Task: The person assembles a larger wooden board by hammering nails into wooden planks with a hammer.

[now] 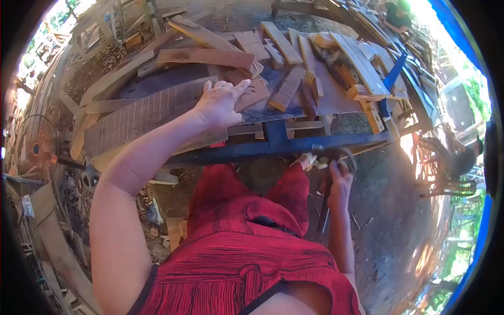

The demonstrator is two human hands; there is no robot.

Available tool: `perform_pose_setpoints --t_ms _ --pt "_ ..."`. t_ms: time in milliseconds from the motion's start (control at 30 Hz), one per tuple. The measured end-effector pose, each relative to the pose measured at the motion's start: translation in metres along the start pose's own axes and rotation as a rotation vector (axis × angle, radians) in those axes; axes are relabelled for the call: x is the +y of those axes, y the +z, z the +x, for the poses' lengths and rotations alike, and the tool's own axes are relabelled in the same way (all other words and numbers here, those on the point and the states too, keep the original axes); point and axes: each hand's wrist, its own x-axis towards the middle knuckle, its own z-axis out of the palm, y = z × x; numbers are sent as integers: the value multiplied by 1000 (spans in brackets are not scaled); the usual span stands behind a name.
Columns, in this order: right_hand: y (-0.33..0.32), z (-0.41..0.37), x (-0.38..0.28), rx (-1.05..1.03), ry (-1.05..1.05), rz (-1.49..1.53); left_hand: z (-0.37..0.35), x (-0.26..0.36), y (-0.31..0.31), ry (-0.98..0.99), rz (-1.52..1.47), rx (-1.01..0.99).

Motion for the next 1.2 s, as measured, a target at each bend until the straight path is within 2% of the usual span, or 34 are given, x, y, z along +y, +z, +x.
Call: perform_pose_setpoints --t_ms 67,100,167,300,367,433,467,600,633,700,767,900,967,1033,1100,1167,1200 --pt "32 -10 -47 -39 -48 117 -1 -13 1 29 19 31" --pt "121 -15 -14 -75 11 413 -17 -59 -63 3 310 -51" --pt "143 -14 -34 -118 -150 554 -23 -59 -65 -11 335 -6" --pt "181 -6 -35 -223 -112 481 -26 -56 -63 -43 321 -23" --pt "198 -4 -28 -341 -83 479 -27 -54 -62 -28 363 12" --pt "211 -6 -30 -353 -68 492 -27 -60 -53 -20 419 66" --pt "216 -7 -31 -320 -142 536 -27 -63 -49 3 472 113" --pt "237 -2 -24 -197 -330 526 -25 -52 -63 -48 379 -8" --pt "243 2 -15 -194 -329 526 -25 -50 -66 -77 358 -45" --pt "255 9 1 -304 -263 341 -24 -48 -66 -106 336 -81" --pt "254 8 4 -293 -233 328 -23 -50 -66 -106 334 -80" --pt "237 5 -17 -222 -211 499 -25 -52 -61 -77 343 -41" --pt "229 6 -27 -176 -370 619 -26 -54 -60 -54 337 -6" --pt "229 3 -31 -167 -347 643 -26 -53 -61 -51 334 -10" --pt "240 4 -20 -214 -292 487 -26 -54 -60 -56 334 -10" --pt "256 15 17 -235 -366 362 -25 -56 -58 -60 354 19" --pt "257 12 28 -315 -189 307 -26 -56 -59 -55 359 22"
